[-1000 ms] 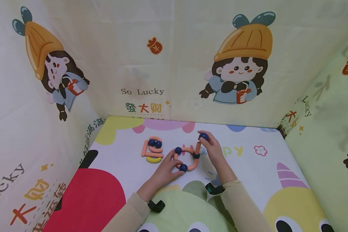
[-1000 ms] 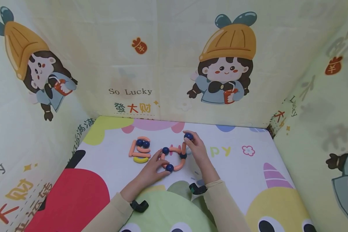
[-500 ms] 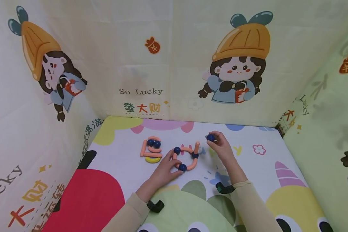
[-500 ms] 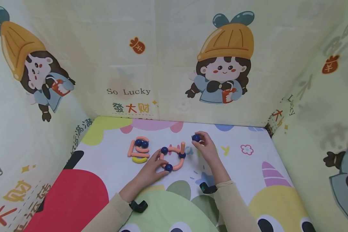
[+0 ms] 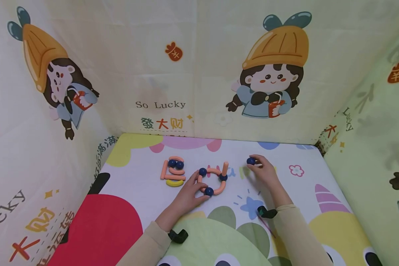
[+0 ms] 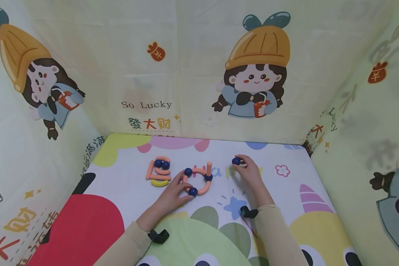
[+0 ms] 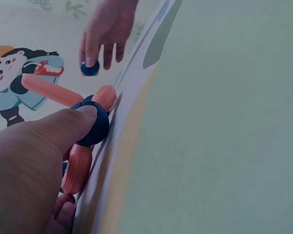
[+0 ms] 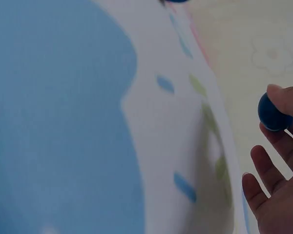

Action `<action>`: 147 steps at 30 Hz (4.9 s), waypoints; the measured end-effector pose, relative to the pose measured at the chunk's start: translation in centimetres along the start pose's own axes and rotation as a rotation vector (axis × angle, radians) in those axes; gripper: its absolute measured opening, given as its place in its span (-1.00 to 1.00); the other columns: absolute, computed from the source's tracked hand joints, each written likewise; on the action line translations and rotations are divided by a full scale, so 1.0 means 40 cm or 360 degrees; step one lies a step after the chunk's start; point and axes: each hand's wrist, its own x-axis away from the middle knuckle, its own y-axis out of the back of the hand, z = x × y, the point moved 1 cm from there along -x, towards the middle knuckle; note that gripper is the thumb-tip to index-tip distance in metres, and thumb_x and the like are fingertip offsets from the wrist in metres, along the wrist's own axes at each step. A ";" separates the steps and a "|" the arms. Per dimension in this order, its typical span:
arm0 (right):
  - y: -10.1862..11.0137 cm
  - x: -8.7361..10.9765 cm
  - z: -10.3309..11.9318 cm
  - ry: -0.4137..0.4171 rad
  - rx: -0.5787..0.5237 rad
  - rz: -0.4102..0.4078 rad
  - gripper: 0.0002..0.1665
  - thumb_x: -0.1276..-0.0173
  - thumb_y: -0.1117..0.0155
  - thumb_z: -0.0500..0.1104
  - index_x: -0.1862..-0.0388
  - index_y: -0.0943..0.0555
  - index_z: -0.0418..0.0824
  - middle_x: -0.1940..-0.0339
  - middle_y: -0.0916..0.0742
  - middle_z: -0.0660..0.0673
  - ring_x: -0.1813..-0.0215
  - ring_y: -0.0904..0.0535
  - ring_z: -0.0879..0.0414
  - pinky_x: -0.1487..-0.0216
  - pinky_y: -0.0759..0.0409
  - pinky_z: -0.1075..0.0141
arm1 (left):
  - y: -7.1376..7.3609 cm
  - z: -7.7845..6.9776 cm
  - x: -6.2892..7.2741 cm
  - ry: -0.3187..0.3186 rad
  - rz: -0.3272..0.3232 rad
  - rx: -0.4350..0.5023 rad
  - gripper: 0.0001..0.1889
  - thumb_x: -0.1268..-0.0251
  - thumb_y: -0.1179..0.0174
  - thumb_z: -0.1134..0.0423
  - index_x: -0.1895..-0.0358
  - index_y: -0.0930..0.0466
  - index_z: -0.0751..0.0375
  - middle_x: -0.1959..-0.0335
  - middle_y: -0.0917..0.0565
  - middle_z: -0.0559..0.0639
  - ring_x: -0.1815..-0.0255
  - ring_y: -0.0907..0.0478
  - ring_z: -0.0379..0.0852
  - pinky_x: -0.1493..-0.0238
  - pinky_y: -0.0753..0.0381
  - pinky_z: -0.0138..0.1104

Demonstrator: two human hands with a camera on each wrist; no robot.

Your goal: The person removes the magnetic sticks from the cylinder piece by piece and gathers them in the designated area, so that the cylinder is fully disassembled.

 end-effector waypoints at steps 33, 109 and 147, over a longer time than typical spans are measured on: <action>-0.013 -0.017 -0.066 -0.0114 0.0167 0.0118 -0.36 -0.40 -0.30 0.03 -0.40 -0.42 -0.10 -0.40 -0.48 -0.30 -0.41 -0.35 -0.25 -0.45 -0.26 -0.18 | 0.001 0.004 0.001 -0.0032 0.0016 -0.0029 -0.61 -0.27 -0.28 -0.17 -0.12 -0.62 -0.22 -0.65 0.09 -0.05 -0.58 -0.12 0.11 -0.44 -0.32 0.03; -0.218 0.093 0.150 -0.0165 -0.0733 0.0237 -0.40 -0.45 -0.03 0.33 -0.14 -0.59 -0.07 0.05 -0.67 -0.19 0.28 -0.58 0.06 0.22 -0.58 0.35 | 0.003 -0.002 0.009 -0.0028 -0.0001 -0.0011 -0.62 -0.26 -0.27 -0.18 -0.10 -0.62 -0.24 -0.64 0.06 -0.04 -0.57 -0.14 0.15 -0.43 -0.31 0.09; -0.018 0.116 0.057 -0.0188 -0.0497 -0.0041 -0.40 -0.50 -0.12 0.13 -0.49 -0.30 0.22 0.01 -0.70 -0.07 0.13 -0.60 0.25 0.02 -0.59 0.30 | -0.003 0.009 0.008 -0.0065 -0.0013 -0.0034 -0.61 -0.27 -0.27 -0.18 -0.12 -0.61 -0.22 -0.64 0.07 -0.07 -0.55 -0.19 0.11 -0.42 -0.35 0.02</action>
